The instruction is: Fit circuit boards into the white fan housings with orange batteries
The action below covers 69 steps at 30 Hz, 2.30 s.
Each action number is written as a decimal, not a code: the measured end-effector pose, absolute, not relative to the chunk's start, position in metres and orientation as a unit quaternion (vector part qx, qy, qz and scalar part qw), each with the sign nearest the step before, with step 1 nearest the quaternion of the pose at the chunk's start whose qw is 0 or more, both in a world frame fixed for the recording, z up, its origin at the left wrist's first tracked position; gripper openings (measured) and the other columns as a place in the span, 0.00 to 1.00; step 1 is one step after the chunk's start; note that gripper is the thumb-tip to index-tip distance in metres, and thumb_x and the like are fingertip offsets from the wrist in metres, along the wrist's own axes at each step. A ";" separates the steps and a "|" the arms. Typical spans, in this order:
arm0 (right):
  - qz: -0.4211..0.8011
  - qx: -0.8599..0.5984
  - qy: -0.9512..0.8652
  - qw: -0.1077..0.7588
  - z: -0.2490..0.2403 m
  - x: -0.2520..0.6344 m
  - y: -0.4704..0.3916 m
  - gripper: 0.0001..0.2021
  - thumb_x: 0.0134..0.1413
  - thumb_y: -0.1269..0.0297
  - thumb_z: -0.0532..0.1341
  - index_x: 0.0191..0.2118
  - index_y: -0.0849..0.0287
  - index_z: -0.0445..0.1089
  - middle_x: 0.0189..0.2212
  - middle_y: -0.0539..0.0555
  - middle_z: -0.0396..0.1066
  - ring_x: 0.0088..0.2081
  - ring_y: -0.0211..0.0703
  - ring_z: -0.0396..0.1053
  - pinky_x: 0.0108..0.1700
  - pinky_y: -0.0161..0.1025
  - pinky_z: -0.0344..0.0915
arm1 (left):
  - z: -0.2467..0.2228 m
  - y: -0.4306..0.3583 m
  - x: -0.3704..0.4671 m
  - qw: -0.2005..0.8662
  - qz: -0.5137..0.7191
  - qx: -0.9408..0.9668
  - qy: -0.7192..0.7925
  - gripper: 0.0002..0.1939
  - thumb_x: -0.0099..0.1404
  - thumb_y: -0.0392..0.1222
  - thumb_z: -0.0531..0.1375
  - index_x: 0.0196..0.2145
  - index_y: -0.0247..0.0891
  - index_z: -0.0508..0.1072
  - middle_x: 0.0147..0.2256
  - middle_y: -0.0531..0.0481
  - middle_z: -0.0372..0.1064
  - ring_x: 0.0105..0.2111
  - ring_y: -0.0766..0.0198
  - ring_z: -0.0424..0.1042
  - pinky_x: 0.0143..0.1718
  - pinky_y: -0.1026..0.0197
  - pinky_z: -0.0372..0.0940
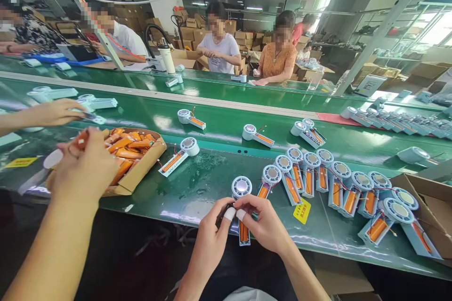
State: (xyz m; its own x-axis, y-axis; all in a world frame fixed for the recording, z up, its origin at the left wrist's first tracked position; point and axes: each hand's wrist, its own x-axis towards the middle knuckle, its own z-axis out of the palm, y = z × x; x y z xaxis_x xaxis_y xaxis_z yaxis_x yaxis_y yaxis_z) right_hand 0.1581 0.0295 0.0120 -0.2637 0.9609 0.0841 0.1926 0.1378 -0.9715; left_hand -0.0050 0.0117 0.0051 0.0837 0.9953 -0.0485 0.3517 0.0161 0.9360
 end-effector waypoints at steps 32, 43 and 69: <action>0.119 -0.494 -0.769 0.389 -0.009 0.142 0.023 0.11 0.67 0.74 0.52 0.42 0.56 0.71 0.38 0.56 0.71 0.38 0.47 0.68 0.41 0.42 0.66 | 0.000 0.000 -0.001 0.427 0.418 0.537 0.596 0.20 0.66 0.51 0.54 0.49 0.39 0.74 0.37 0.45 0.77 0.28 0.60 0.75 0.31 0.59 0.73; 0.325 -0.479 -0.733 0.357 0.011 0.156 0.035 0.11 0.63 0.73 0.58 0.41 0.55 0.76 0.36 0.53 0.72 0.39 0.43 0.70 0.41 0.37 0.66 | -0.001 0.017 -0.024 0.501 0.395 0.566 0.522 0.19 0.67 0.51 0.58 0.47 0.38 0.79 0.26 0.50 0.73 0.26 0.63 0.71 0.28 0.64 0.68; 0.543 -0.476 -0.485 0.493 -0.001 0.149 0.034 0.08 0.53 0.62 0.65 0.39 0.58 0.72 0.30 0.51 0.74 0.32 0.42 0.72 0.35 0.36 0.69 | 0.003 0.009 -0.030 0.171 0.229 0.785 0.550 0.29 0.67 0.31 0.44 0.55 0.49 0.76 0.38 0.46 0.75 0.32 0.62 0.78 0.33 0.66 0.70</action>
State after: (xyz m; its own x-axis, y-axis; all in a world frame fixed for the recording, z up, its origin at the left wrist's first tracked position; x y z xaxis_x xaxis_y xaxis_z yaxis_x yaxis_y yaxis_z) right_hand 0.1495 0.0341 -0.0011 -0.0608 0.9974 -0.0390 -0.0734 -0.0434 -0.9964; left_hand -0.0295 0.0087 0.0032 0.2907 0.9413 0.1714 0.7849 -0.3370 0.5200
